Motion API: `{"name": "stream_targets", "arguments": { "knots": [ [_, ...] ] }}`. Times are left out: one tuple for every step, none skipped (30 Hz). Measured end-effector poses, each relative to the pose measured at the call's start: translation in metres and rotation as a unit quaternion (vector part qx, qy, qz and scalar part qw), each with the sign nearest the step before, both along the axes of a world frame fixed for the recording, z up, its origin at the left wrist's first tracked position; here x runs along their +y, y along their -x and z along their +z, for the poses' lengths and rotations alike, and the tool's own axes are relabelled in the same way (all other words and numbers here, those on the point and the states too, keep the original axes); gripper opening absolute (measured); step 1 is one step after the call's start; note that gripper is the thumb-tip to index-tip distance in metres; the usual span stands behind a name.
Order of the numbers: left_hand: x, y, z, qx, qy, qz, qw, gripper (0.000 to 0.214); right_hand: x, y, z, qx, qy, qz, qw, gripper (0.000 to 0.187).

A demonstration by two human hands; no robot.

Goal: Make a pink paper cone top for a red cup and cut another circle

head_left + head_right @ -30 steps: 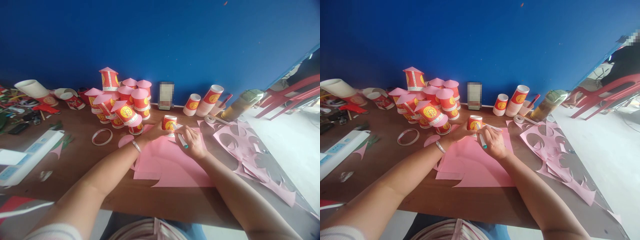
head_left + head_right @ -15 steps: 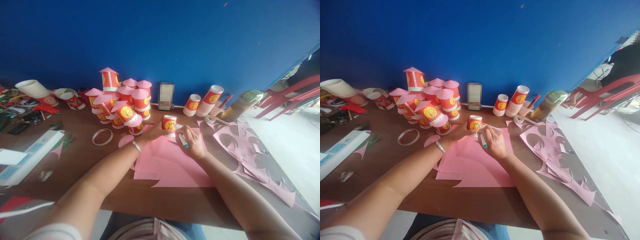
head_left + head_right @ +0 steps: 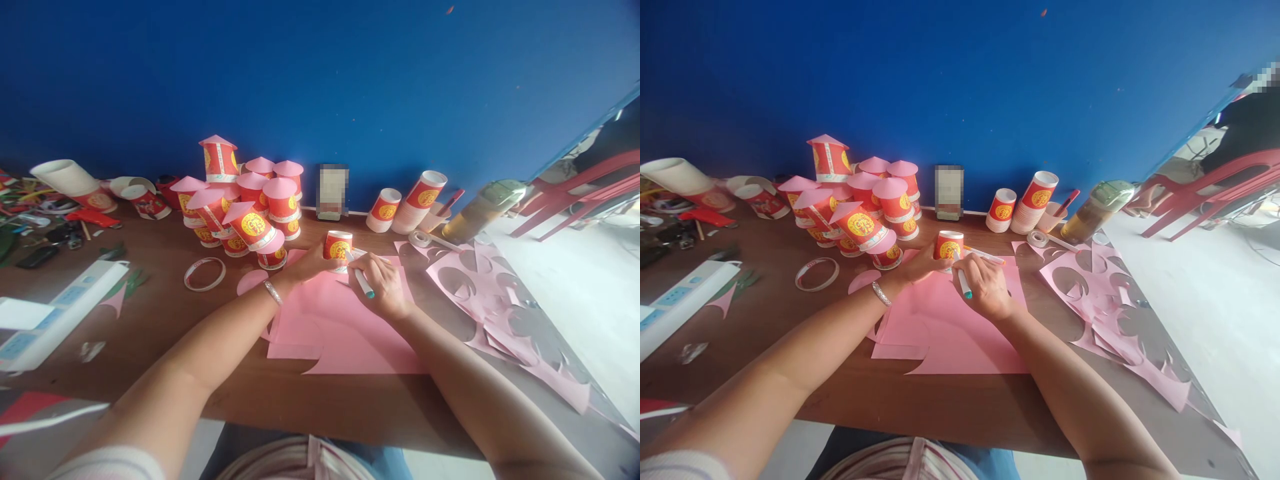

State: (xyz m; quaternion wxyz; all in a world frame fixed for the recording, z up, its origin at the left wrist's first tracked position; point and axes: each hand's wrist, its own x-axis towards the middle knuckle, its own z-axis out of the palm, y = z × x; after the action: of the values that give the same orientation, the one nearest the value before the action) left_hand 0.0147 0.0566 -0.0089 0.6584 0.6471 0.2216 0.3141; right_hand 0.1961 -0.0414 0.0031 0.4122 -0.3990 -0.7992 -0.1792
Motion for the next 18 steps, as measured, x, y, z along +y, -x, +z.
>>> {"name": "stream_targets", "arguments": {
  "knots": [
    [-0.0002,0.0001,0.0003,-0.002,0.001,0.0,1.0,0.056,0.0002,-0.0001,-0.0002,0.0,-0.002,0.003,1.0,0.016],
    [-0.0004,0.0002,0.0006,-0.003,0.0,0.001,1.0,0.056,0.0004,-0.0002,-0.0003,0.001,-0.004,0.006,1.0,0.017],
    [-0.0007,0.0003,0.001,-0.003,0.0,0.002,1.0,0.056,0.0006,-0.0003,-0.0004,0.002,-0.005,0.009,1.0,0.018],
    [-0.001,0.0004,0.0015,-0.002,-0.001,0.004,1.0,0.056,0.0008,-0.0005,-0.0005,0.002,-0.005,0.012,1.0,0.018],
    [-0.0012,0.0006,0.002,0.0,-0.001,0.006,1.0,0.056,0.0009,-0.0006,-0.0004,0.003,-0.004,0.014,1.0,0.018],
    [-0.0015,0.0006,0.0023,0.003,-0.001,0.007,1.0,0.056,0.001,-0.0007,-0.0004,0.002,-0.003,0.015,1.0,0.018],
    [-0.0016,0.0007,0.0026,0.006,0.0,0.008,1.0,0.057,0.0009,-0.0008,-0.0003,0.001,-0.003,0.015,1.0,0.017],
    [-0.0017,0.0006,0.0027,0.008,0.0,0.009,1.0,0.057,0.0009,-0.0008,-0.0001,-0.002,-0.003,0.013,1.0,0.017],
    [-0.0017,0.0005,0.0027,0.009,0.0,0.009,1.0,0.056,0.0007,-0.0007,0.0001,-0.005,-0.005,0.011,1.0,0.017],
    [-0.0016,0.0005,0.0026,0.01,-0.001,0.009,1.0,0.055,0.0005,-0.0005,0.0004,-0.009,-0.007,0.007,1.0,0.017],
    [-0.0015,0.0004,0.0025,0.01,-0.002,0.01,1.0,0.055,0.0003,-0.0003,0.0007,-0.012,-0.01,0.003,1.0,0.017],
    [-0.0013,0.0003,0.0024,0.011,-0.003,0.01,1.0,0.054,0.0,0.0001,0.0012,-0.016,-0.012,-0.001,1.0,0.017],
    [-0.0012,0.0003,0.0024,0.012,-0.004,0.01,1.0,0.053,-0.0003,0.0004,0.0016,-0.019,-0.015,-0.006,1.0,0.016],
    [-0.0012,0.0003,0.0024,0.013,-0.005,0.01,1.0,0.053,-0.0005,0.0008,0.0021,-0.021,-0.018,-0.01,1.0,0.015],
    [-0.0013,0.0004,0.0026,0.012,-0.007,0.009,1.0,0.052,-0.0007,0.0012,0.0025,-0.023,-0.02,-0.013,0.999,0.015],
    [-0.0015,0.0005,0.0029,0.011,-0.01,0.008,1.0,0.052,-0.0009,0.0016,0.0029,-0.024,-0.021,-0.015,0.999,0.015],
    [-0.0017,0.0007,0.0032,0.008,-0.013,0.007,1.0,0.05,-0.001,0.0018,0.0031,-0.024,-0.021,-0.016,0.999,0.015],
    [-0.0019,0.0008,0.0036,0.006,-0.016,0.007,1.0,0.049,-0.0011,0.002,0.0032,-0.024,-0.021,-0.015,0.999,0.015]
  ]
}}
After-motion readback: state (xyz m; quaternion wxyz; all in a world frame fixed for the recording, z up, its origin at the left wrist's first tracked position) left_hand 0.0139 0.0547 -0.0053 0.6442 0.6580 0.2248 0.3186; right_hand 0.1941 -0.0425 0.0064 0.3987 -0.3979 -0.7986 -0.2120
